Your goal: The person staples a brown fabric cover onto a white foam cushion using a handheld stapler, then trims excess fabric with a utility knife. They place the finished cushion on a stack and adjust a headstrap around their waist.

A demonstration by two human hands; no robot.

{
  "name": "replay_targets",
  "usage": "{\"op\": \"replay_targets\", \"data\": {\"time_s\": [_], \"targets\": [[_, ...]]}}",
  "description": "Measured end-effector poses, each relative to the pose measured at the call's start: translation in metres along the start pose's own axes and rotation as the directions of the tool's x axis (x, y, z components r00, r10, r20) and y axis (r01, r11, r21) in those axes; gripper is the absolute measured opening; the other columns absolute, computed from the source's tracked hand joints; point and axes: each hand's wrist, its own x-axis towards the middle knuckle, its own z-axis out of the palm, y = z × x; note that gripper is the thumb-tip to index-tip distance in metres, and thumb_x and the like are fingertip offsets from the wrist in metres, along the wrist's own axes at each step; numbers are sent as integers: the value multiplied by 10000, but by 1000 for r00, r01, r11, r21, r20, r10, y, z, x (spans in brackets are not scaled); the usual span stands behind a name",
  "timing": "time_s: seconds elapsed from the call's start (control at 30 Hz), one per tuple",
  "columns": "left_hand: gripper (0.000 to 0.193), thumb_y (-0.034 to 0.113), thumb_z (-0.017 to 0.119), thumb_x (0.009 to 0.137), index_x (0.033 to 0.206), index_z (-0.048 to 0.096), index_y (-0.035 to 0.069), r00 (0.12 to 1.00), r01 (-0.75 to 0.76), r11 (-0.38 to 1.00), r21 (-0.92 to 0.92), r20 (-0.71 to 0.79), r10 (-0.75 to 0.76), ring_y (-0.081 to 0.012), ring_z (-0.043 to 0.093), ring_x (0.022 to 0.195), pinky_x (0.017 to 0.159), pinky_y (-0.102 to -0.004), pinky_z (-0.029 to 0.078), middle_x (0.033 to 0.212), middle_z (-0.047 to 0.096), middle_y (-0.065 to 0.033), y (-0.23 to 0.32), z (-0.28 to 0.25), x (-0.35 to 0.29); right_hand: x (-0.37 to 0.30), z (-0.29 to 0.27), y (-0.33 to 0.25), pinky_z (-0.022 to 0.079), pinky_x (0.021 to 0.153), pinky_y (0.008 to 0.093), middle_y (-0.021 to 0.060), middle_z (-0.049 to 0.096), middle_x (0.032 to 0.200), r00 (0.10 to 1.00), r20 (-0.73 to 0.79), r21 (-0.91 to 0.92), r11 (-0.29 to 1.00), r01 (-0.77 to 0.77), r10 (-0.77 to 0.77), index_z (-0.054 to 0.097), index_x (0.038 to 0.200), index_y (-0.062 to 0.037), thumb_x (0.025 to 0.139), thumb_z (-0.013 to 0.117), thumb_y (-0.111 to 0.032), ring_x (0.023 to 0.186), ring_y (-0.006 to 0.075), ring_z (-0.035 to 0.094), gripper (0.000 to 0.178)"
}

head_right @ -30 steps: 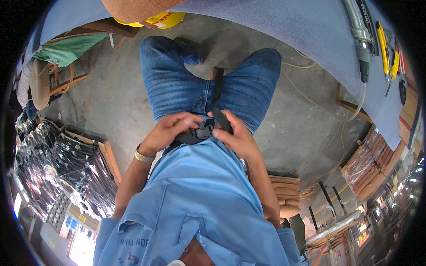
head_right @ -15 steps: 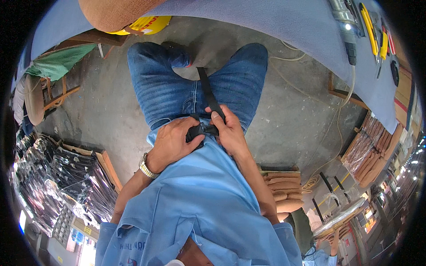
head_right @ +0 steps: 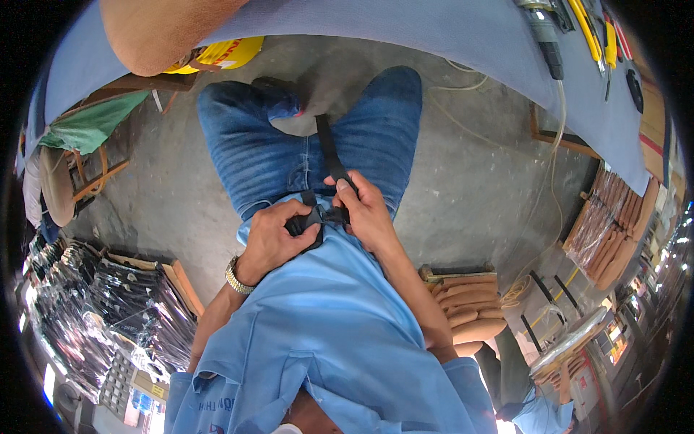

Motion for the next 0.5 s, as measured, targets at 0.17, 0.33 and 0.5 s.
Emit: {"op": "replay_targets", "data": {"time_s": [0.17,0.33,0.5], "targets": [[381,89,810,826,1195,731,38,998,-68,980,-187,-14,67,-235,718,809,739,-316,566,923,735,-121,-5,2,2,-2,2,2,281,378,225,-17,564,732,997,-60,84,995,59,-54,653,1209,-88,1121,488,-244,478,28,393,244],[485,85,711,985,1448,587,9,984,156,743,-651,35,-176,-61,604,890,856,-238,495,952,674,11,-17,0,-2,-4,-16,-3,274,359,219,6,597,764,982,-171,345,929,131,-75,632,1223,-77,1118,489,-258,455,39,387,253],[533,360,584,1063,1468,565,13,934,54,668,-742,-200,-297,-36,441,663,618,-191,394,804,490,66,-45,-39,1,-15,-26,-14,271,367,210,7,607,789,980,-187,445,883,148,-69,636,1228,-92,1103,511,-332,491,42,407,298]]}}
